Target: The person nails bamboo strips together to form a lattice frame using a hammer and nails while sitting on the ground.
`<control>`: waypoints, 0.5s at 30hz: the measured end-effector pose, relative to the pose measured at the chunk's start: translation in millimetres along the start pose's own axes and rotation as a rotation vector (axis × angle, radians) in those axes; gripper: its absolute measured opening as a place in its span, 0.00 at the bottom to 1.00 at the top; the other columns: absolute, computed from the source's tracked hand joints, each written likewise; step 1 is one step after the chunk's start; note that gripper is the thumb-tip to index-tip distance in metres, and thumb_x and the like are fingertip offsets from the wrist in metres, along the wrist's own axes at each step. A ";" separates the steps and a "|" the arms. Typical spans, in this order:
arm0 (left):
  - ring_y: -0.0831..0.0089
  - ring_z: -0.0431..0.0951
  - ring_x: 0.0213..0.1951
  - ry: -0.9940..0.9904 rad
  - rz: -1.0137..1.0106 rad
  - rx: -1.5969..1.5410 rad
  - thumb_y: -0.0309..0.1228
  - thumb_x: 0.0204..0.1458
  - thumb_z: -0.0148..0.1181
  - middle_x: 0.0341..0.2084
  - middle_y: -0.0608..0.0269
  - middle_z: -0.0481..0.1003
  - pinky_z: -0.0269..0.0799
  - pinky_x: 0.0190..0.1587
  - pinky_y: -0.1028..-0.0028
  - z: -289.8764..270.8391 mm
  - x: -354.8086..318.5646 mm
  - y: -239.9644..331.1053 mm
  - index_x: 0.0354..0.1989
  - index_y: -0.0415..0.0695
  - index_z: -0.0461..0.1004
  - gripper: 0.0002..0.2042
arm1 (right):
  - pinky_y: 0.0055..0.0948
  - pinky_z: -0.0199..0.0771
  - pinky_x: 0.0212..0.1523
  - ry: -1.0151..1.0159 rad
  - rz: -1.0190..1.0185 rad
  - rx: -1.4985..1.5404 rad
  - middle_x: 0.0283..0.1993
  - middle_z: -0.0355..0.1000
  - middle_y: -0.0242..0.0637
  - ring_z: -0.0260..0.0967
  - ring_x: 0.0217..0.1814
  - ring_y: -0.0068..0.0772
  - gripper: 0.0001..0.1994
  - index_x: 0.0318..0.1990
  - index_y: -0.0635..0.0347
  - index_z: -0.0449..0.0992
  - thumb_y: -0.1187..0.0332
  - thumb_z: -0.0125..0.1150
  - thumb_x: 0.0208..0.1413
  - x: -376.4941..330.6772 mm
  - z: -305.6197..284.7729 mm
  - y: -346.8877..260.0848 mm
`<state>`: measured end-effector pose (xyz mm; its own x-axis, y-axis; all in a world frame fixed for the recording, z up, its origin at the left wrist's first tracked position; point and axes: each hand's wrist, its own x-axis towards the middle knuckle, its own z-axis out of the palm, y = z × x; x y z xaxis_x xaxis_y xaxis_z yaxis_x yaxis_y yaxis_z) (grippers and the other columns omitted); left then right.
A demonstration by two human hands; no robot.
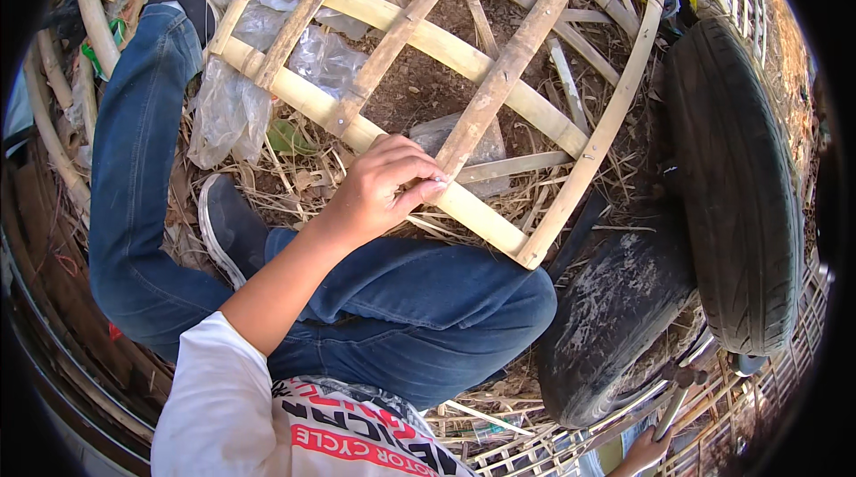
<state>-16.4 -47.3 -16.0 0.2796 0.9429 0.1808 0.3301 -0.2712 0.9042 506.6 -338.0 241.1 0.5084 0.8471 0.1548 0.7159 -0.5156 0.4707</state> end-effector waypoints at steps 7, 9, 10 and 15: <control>0.62 0.77 0.35 0.005 0.067 0.017 0.21 0.42 0.68 0.28 0.60 0.78 0.71 0.40 0.67 0.1 1.0 -2.7 0.29 0.39 0.78 0.06 | 0.42 0.71 0.34 -0.065 0.247 0.449 0.33 0.75 0.46 0.71 0.30 0.47 0.19 0.47 0.73 0.74 0.76 0.55 0.45 -37.5 -61.0 -81.5; 0.62 0.76 0.34 0.013 0.085 0.010 0.21 0.41 0.69 0.27 0.60 0.78 0.71 0.38 0.67 4.1 3.0 -2.1 0.29 0.40 0.78 0.07 | 0.35 0.67 0.30 -0.080 0.318 0.766 0.32 0.71 0.38 0.65 0.27 0.35 0.21 0.51 0.73 0.69 0.77 0.56 0.47 -35.2 -87.9 -142.6; 0.63 0.76 0.34 0.019 0.100 0.019 0.21 0.41 0.69 0.28 0.61 0.77 0.71 0.38 0.68 4.0 1.8 -3.8 0.28 0.40 0.78 0.07 | 0.32 0.66 0.28 -0.181 0.425 0.853 0.31 0.70 0.38 0.64 0.26 0.32 0.20 0.50 0.72 0.70 0.76 0.58 0.48 -37.8 -97.8 -154.6; 0.65 0.74 0.34 0.053 0.149 0.067 0.21 0.40 0.69 0.29 0.63 0.74 0.70 0.36 0.68 9.5 -2.5 -7.0 0.28 0.40 0.77 0.07 | 0.25 0.61 0.24 -0.500 0.366 1.342 0.28 0.67 0.38 0.62 0.25 0.26 0.17 0.44 0.65 0.72 0.62 0.65 0.55 -55.4 -95.9 -184.7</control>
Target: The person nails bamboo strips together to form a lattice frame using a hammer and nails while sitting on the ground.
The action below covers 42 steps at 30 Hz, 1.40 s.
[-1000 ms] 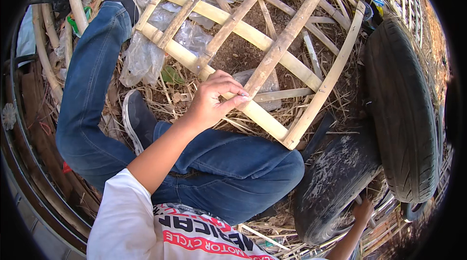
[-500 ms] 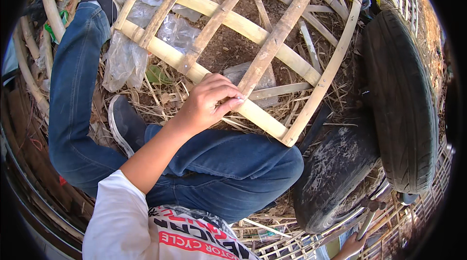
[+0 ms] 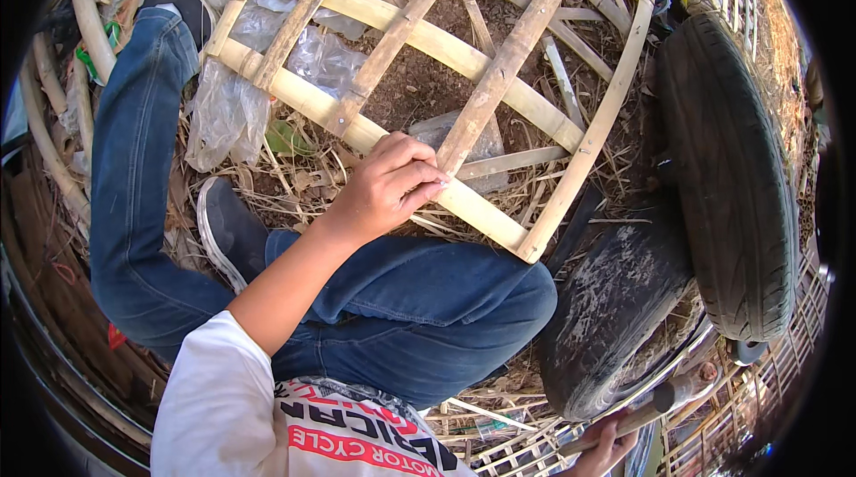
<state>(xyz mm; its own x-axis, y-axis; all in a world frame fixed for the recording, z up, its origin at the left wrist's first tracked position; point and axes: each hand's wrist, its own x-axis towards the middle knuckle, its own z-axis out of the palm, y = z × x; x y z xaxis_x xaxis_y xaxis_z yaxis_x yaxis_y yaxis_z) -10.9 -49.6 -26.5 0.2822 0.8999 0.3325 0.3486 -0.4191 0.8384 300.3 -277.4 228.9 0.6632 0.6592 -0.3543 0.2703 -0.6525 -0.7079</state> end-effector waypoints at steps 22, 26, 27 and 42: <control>0.63 0.75 0.36 0.001 0.010 0.077 0.22 0.41 0.68 0.30 0.63 0.73 0.69 0.40 0.65 -3.9 -3.2 4.6 0.28 0.40 0.76 0.07 | 0.18 0.68 0.25 -0.189 -0.161 0.133 0.27 0.73 0.39 0.69 0.23 0.20 0.18 0.48 0.72 0.68 0.70 0.64 0.54 18.4 172.7 19.3; 0.63 0.75 0.36 0.014 0.018 0.053 0.22 0.41 0.68 0.30 0.62 0.73 0.69 0.40 0.64 -3.0 -3.2 3.4 0.29 0.40 0.76 0.07 | 0.27 0.74 0.40 -0.187 -0.405 -0.203 0.39 0.77 0.49 0.77 0.37 0.33 0.22 0.52 0.72 0.70 0.74 0.66 0.50 24.2 183.7 10.1; 0.63 0.75 0.36 0.018 0.020 0.046 0.22 0.40 0.68 0.30 0.62 0.73 0.69 0.40 0.64 -4.0 -3.1 3.3 0.29 0.40 0.76 0.07 | 0.28 0.74 0.40 -0.191 -0.408 -0.225 0.40 0.77 0.50 0.77 0.38 0.34 0.22 0.52 0.72 0.70 0.75 0.66 0.50 23.5 186.0 8.9; 0.61 0.75 0.38 0.038 0.062 0.013 0.22 0.42 0.66 0.32 0.60 0.74 0.69 0.43 0.62 -2.6 -7.6 -3.0 0.30 0.38 0.76 0.06 | 0.17 0.65 0.37 -0.180 -0.463 -0.249 0.38 0.74 0.36 0.66 0.34 0.18 0.22 0.55 0.70 0.68 0.74 0.65 0.53 12.7 194.8 7.1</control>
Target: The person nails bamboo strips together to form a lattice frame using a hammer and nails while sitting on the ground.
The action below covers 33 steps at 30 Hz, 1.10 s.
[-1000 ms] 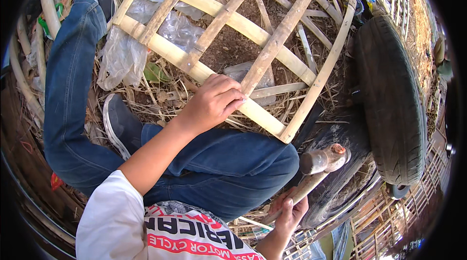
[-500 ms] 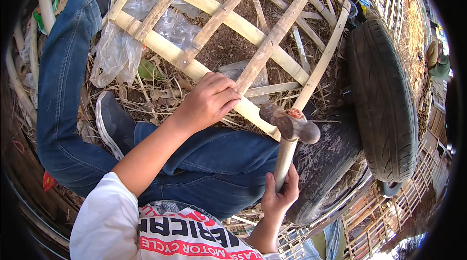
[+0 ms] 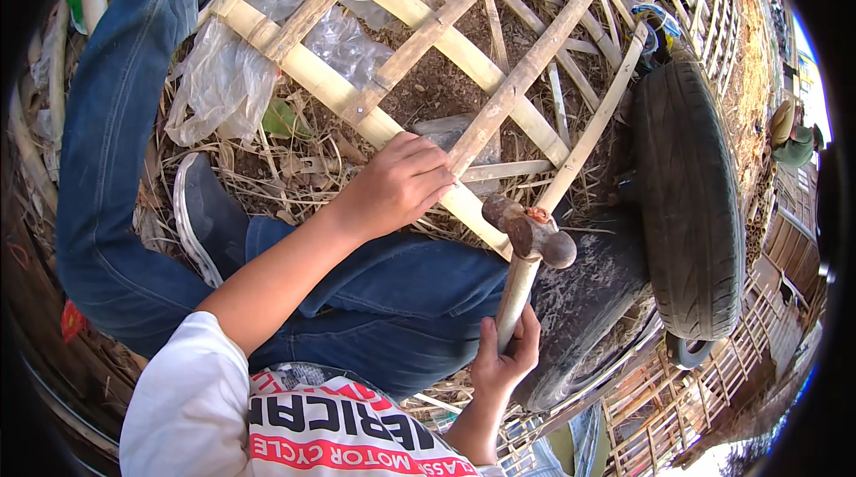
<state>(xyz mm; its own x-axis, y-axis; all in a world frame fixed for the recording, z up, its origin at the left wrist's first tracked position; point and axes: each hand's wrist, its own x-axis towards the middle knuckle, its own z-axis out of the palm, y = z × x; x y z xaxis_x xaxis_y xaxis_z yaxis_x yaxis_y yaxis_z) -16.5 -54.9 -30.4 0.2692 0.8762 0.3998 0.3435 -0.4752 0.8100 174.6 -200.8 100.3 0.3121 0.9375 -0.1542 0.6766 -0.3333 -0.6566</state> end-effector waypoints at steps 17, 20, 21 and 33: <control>0.61 0.75 0.38 -0.013 0.007 0.069 0.23 0.44 0.64 0.31 0.59 0.74 0.68 0.44 0.63 -0.3 1.1 5.0 0.30 0.38 0.75 0.05 | 0.30 0.74 0.46 -0.033 0.003 -0.072 0.45 0.76 0.51 0.77 0.46 0.39 0.23 0.55 0.70 0.70 0.78 0.66 0.49 3.8 12.8 -11.7; 0.61 0.74 0.38 -0.012 0.007 0.061 0.23 0.44 0.64 0.30 0.59 0.73 0.69 0.44 0.63 -2.0 -0.2 4.6 0.30 0.39 0.75 0.06 | 0.30 0.74 0.46 0.008 -0.046 -0.059 0.46 0.76 0.51 0.77 0.46 0.38 0.24 0.55 0.70 0.70 0.78 0.66 0.49 0.8 14.9 -12.8; 0.61 0.74 0.38 -0.004 0.009 0.052 0.23 0.44 0.64 0.30 0.59 0.73 0.69 0.44 0.63 -0.8 -0.5 3.5 0.30 0.39 0.75 0.06 | 0.30 0.74 0.46 0.027 -0.072 -0.056 0.46 0.77 0.51 0.77 0.46 0.38 0.24 0.55 0.70 0.70 0.78 0.66 0.49 0.5 15.4 -12.1; 0.61 0.73 0.36 -0.027 0.035 0.055 0.24 0.44 0.63 0.29 0.60 0.71 0.68 0.44 0.63 -2.9 -0.7 1.1 0.29 0.39 0.74 0.05 | 0.28 0.74 0.44 0.046 -0.029 -0.036 0.45 0.77 0.49 0.76 0.45 0.33 0.23 0.56 0.70 0.69 0.76 0.66 0.51 -0.9 15.8 -11.6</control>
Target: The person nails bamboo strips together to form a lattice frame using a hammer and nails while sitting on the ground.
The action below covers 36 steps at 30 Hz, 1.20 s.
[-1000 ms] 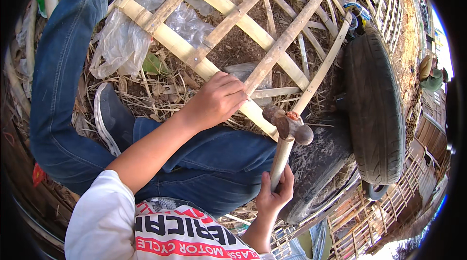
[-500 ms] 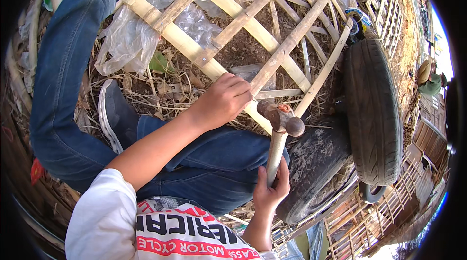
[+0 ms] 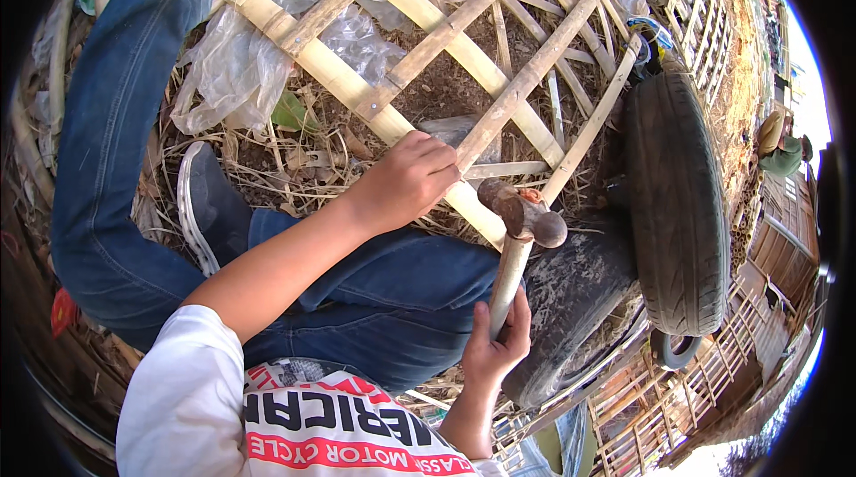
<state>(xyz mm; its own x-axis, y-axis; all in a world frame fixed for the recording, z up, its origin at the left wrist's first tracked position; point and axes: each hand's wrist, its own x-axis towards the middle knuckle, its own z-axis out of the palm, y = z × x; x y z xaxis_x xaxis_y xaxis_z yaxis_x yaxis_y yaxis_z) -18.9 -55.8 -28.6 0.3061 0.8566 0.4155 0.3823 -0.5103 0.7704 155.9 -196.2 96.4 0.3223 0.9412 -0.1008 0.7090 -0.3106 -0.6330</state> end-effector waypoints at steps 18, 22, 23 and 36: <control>0.61 0.73 0.35 0.045 0.006 -0.031 0.25 0.45 0.64 0.27 0.61 0.69 0.68 0.42 0.64 3.0 -3.8 -1.9 0.28 0.40 0.72 0.06 | 0.26 0.73 0.44 -0.020 -0.018 -0.004 0.43 0.77 0.51 0.76 0.43 0.31 0.24 0.57 0.72 0.68 0.79 0.64 0.51 -9.7 9.8 -8.7; 0.61 0.73 0.34 0.045 0.012 -0.023 0.25 0.45 0.64 0.27 0.61 0.69 0.68 0.42 0.64 3.0 -1.2 -3.3 0.28 0.40 0.72 0.06 | 0.25 0.73 0.44 -0.031 -0.024 -0.040 0.43 0.77 0.51 0.76 0.43 0.31 0.24 0.57 0.73 0.68 0.78 0.64 0.51 -6.9 10.9 -12.8; 0.61 0.73 0.34 0.052 0.005 -0.028 0.25 0.45 0.64 0.27 0.61 0.69 0.68 0.42 0.64 3.0 -3.2 -4.6 0.28 0.40 0.72 0.06 | 0.25 0.73 0.43 -0.095 0.063 -0.050 0.42 0.77 0.51 0.76 0.42 0.31 0.25 0.57 0.74 0.67 0.78 0.65 0.51 -4.3 11.0 -13.4; 0.61 0.73 0.35 0.046 0.009 -0.031 0.26 0.45 0.63 0.27 0.61 0.69 0.68 0.42 0.64 3.9 -1.9 -3.6 0.27 0.41 0.73 0.05 | 0.24 0.73 0.37 0.028 -0.094 -0.026 0.38 0.77 0.50 0.75 0.36 0.28 0.24 0.57 0.73 0.68 0.80 0.63 0.51 -7.1 23.1 -9.0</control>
<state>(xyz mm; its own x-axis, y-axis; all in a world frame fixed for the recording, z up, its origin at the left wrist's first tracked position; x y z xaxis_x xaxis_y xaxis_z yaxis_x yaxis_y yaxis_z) -17.5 -55.8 -34.0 0.2690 0.8552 0.4431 0.3523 -0.5155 0.7811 132.7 -197.0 85.1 0.2709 0.9624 -0.0208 0.7528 -0.2253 -0.6185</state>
